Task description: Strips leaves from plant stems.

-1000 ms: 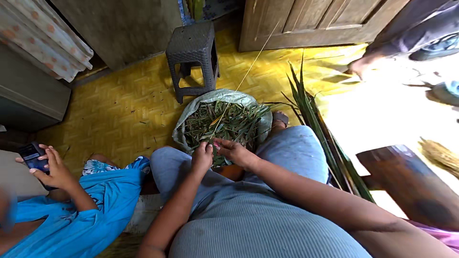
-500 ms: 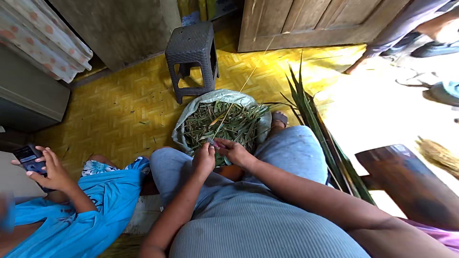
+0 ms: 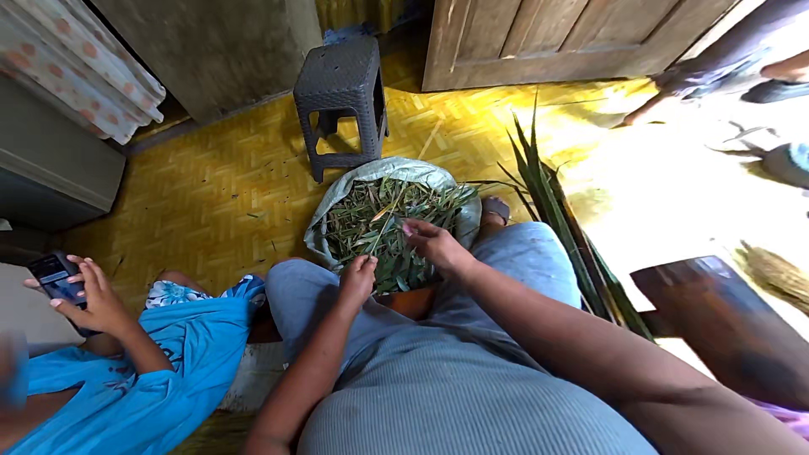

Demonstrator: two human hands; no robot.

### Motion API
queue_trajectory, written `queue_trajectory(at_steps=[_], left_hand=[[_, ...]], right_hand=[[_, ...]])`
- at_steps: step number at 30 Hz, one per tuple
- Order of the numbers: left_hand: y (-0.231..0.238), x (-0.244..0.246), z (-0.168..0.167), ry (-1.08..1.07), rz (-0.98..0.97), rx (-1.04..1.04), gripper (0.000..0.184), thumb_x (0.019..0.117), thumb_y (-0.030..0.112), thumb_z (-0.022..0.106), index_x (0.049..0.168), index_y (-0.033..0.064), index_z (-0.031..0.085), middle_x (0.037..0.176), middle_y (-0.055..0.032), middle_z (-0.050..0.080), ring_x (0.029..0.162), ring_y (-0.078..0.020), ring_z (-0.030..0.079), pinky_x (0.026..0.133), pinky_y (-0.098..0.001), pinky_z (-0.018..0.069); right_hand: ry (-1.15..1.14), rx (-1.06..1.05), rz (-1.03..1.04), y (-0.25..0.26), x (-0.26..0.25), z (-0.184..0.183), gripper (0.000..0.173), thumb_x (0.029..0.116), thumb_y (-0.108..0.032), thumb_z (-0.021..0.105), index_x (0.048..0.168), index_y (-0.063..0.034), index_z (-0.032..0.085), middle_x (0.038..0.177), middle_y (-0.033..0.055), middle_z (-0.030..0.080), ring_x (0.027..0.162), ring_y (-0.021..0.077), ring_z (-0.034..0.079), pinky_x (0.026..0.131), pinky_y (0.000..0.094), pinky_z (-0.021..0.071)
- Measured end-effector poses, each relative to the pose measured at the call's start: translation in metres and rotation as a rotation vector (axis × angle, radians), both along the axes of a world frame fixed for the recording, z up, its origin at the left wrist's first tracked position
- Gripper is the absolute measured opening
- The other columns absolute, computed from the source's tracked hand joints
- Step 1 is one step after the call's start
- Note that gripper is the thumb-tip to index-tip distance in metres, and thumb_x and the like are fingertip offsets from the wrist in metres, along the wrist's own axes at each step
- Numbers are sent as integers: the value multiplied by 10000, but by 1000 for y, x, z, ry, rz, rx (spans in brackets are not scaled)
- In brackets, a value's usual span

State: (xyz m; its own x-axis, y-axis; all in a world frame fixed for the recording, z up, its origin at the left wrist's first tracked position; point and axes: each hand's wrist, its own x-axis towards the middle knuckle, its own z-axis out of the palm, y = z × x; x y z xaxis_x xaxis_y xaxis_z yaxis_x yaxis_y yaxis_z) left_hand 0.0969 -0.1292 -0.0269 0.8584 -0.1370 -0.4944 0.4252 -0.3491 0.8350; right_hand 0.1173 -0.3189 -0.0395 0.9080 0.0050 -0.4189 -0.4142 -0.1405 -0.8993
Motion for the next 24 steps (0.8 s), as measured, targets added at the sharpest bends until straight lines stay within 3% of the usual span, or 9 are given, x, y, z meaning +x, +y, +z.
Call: queue_trajectory(at_steps=[3,6,11,16,24], left_hand=[[-7,2,6,121,115,-145,322,1134,215,399,1236,-15,599,727,1,483,570,-70,461,546,-203,416],[-9,4,8,198,170,-209,330,1143,258,363,1222,9,566,681,3,471,517,-65,446,485,-189,389],[-6,5,8,264,161,-252,333,1143,290,355,1138,39,573,642,23,455,476,-49,413,446,-174,355],[-5,1,10,208,108,-228,320,1144,240,345,1089,26,577,641,40,416,466,-37,358,441,-170,313],[-2,-5,10,116,15,-122,278,1123,180,405,1096,-1,614,679,36,419,513,-42,371,486,-184,334]], right_hand=[[-2,17,148,15,-14,9,373,1082,-162,530,1443,-74,539,1066,88,649,790,98,566,720,283,481],[13,32,257,25,-23,12,388,1077,-143,529,1454,-49,528,1140,103,658,854,96,588,776,273,488],[43,18,235,26,-22,13,388,1072,-138,547,1453,-66,536,1111,90,659,844,80,579,763,254,477],[32,-36,219,24,-19,14,415,1071,-132,546,1482,-73,520,1270,159,646,1014,168,619,904,346,491],[25,-9,126,14,-11,3,391,1060,-140,571,1448,-97,550,1061,93,641,797,105,545,737,291,469]])
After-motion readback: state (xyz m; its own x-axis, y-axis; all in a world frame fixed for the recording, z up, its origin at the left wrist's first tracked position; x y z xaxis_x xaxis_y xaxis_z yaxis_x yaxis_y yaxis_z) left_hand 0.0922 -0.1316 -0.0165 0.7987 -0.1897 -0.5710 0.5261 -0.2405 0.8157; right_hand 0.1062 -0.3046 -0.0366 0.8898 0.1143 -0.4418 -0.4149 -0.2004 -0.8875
